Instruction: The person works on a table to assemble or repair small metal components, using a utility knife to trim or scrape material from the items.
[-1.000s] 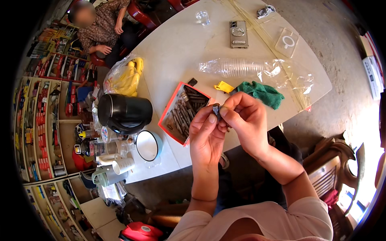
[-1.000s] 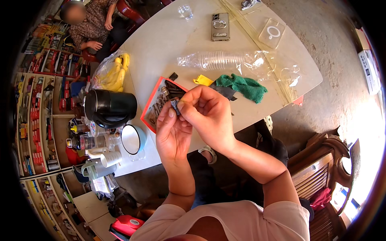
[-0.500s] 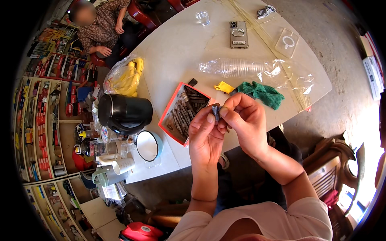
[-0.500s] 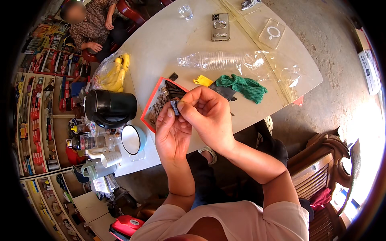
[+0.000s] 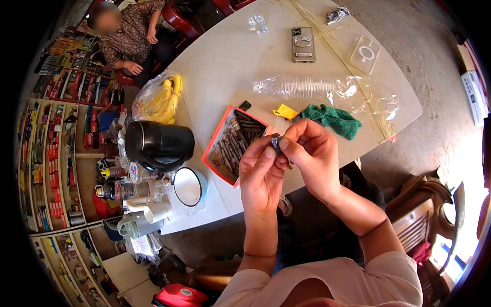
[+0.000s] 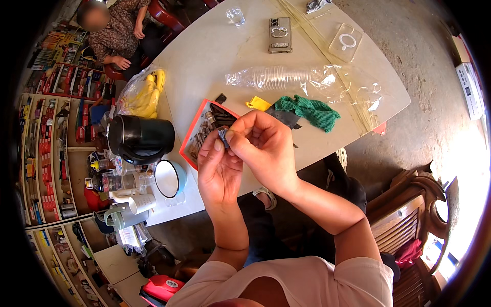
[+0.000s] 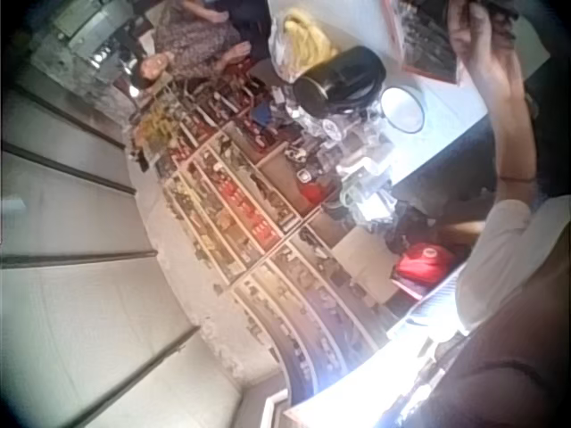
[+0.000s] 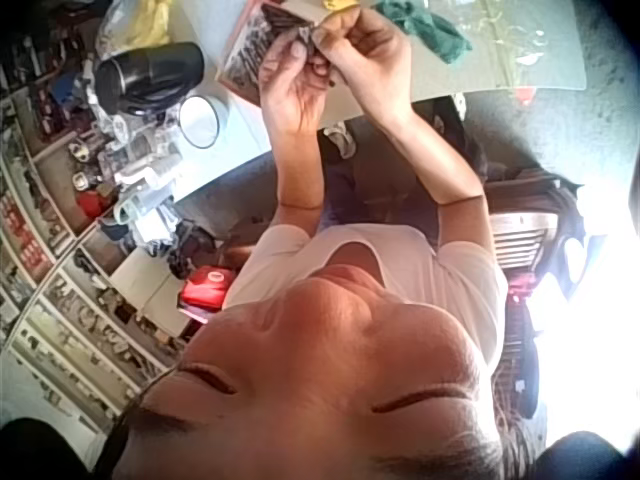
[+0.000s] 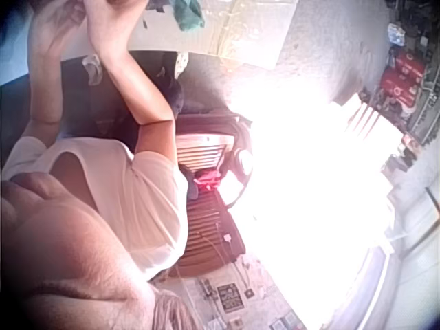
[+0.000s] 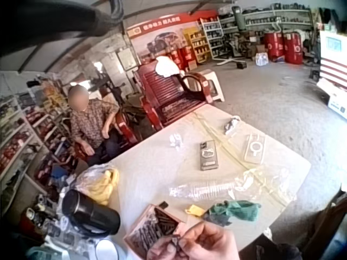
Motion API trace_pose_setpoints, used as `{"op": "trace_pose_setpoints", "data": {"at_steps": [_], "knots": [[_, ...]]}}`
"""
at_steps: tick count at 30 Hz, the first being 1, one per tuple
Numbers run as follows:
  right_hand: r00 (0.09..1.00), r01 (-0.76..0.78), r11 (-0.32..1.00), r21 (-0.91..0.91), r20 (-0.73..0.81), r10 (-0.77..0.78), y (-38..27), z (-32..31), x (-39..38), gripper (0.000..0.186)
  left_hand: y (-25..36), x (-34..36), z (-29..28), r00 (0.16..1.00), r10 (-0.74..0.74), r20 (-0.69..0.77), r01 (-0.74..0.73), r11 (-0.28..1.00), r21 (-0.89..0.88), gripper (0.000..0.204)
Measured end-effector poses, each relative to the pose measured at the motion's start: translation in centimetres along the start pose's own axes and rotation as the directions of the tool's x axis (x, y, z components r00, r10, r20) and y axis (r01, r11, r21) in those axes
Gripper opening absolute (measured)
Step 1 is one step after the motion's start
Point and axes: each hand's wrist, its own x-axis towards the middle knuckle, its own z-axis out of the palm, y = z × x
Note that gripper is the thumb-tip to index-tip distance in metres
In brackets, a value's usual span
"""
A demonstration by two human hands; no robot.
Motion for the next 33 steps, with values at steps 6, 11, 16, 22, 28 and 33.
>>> {"op": "trace_pose_setpoints", "data": {"at_steps": [6, 11, 16, 22, 28, 33], "knots": [[1.0, -0.002, 1.0, -0.025, -0.003, 0.002, -0.06, 0.07, 0.02, 0.006, -0.02, -0.03, 0.3, 0.998, 0.063, 0.003, -0.063, 0.997, 0.046, 0.023], [1.0, -0.002, 0.997, -0.072, 0.0, 0.002, -0.4, 0.04, 0.0, 0.006, -0.07, -0.05, 0.01, 0.993, 0.12, 0.022, -0.122, 0.986, 0.11, 0.022], [1.0, 0.005, 0.998, -0.064, -0.02, -0.007, -0.45, 0.16, -0.19, 0.005, -0.18, -0.21, 0.21, 0.989, 0.149, 0.013, -0.15, 0.977, 0.152, 0.021], [1.0, 0.001, 0.993, -0.114, 0.02, 0.001, -0.23, -0.13, -0.07, 0.004, -0.15, -0.29, 0.06, 0.988, 0.155, 0.011, -0.156, 0.979, 0.132, 0.021], [1.0, -0.005, 0.996, -0.084, 0.018, 0.007, -0.24, -0.11, 0.05, 0.004, -0.26, -0.24, 0.0, 0.988, 0.157, 0.004, -0.155, 0.977, 0.147, 0.021], [0.999, -0.029, 0.993, -0.113, 0.03, 0.033, -0.56, -0.1, 0.2, 0.004, -0.14, -0.12, -0.13, 0.989, 0.147, -0.001, -0.145, 0.981, 0.129, 0.021]]}}
